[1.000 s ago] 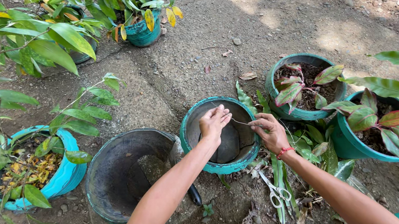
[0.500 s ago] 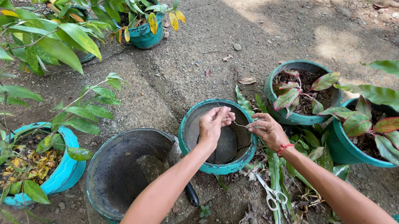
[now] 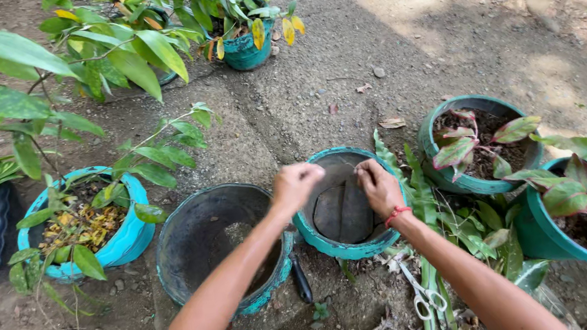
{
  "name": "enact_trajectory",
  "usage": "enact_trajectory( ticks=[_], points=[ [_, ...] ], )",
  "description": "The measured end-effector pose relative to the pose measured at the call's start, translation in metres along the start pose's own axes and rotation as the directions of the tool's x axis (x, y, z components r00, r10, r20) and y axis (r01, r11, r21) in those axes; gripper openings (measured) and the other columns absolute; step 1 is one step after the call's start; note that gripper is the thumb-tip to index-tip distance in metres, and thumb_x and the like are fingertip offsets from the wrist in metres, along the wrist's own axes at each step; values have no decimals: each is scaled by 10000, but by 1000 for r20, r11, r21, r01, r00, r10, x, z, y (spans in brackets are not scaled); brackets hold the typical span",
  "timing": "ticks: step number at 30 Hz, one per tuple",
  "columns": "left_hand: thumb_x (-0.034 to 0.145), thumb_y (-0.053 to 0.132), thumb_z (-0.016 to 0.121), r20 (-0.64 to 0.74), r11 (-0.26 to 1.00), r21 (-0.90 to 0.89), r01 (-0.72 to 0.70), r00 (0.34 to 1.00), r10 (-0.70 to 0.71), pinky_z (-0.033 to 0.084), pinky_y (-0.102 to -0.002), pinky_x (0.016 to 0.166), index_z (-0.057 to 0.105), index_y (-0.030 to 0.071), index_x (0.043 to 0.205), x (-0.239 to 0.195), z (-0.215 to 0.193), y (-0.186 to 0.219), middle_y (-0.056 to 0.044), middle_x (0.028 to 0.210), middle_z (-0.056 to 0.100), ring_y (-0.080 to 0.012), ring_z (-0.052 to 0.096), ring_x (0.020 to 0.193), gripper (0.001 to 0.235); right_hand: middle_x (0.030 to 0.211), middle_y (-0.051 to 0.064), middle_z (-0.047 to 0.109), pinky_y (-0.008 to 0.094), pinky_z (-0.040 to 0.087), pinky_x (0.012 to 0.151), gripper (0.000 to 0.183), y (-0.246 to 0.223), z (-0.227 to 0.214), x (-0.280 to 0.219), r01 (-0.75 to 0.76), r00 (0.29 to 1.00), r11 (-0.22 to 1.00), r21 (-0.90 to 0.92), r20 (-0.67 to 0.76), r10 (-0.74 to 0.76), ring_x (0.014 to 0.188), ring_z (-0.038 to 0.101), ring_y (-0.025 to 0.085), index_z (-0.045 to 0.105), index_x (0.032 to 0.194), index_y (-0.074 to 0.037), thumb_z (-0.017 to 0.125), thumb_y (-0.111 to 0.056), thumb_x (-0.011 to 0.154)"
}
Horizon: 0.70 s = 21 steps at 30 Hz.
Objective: The person repairs a broken green plastic planter by securing its split sections with a wire. They use a small trowel to adjust the planter's position and a pair of scissors to cut the wire after wrapping it around the planter's rim.
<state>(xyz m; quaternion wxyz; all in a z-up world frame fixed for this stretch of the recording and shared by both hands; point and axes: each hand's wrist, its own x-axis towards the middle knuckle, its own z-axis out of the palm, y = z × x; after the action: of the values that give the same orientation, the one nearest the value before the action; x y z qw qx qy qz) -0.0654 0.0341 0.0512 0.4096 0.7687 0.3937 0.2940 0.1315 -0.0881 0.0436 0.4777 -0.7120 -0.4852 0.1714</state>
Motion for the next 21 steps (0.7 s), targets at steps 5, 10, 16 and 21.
enact_trajectory(
  ticks=[5,10,16,21],
  points=[
    [988,224,646,-69,822,369,-434,869,490,547,-455,953,669,75,1294,26,-30,-90,-212,1286,695,-380,686,1122,340,767,17,635,292,491,668,159,8,10,12,-35,997,993,116,69,27,706,578,111,642,1018,-51,557,-182,1046],
    [1024,215,594,13,917,346,-196,979,205,547,-523,865,646,68,1250,38,-1,-103,-240,1071,714,-437,693,1005,274,776,4,639,270,487,701,162,5,12,12,-6,999,998,60,50,3,731,579,99,640,1032,-60,554,-197,1047],
    [979,260,659,-32,941,327,-88,994,104,571,-509,774,733,92,1024,40,1,-80,-215,923,739,-413,718,878,188,775,4,645,267,487,697,172,7,13,8,-70,996,995,75,51,67,736,582,93,648,1018,-58,565,-207,1041],
    [1019,182,591,-72,884,391,-257,949,308,572,-481,741,655,72,994,22,1,-70,-158,930,695,-373,708,853,130,798,3,647,268,487,707,160,5,13,3,-49,998,994,97,54,44,751,571,86,636,1025,-44,565,-187,1040]
  ],
)
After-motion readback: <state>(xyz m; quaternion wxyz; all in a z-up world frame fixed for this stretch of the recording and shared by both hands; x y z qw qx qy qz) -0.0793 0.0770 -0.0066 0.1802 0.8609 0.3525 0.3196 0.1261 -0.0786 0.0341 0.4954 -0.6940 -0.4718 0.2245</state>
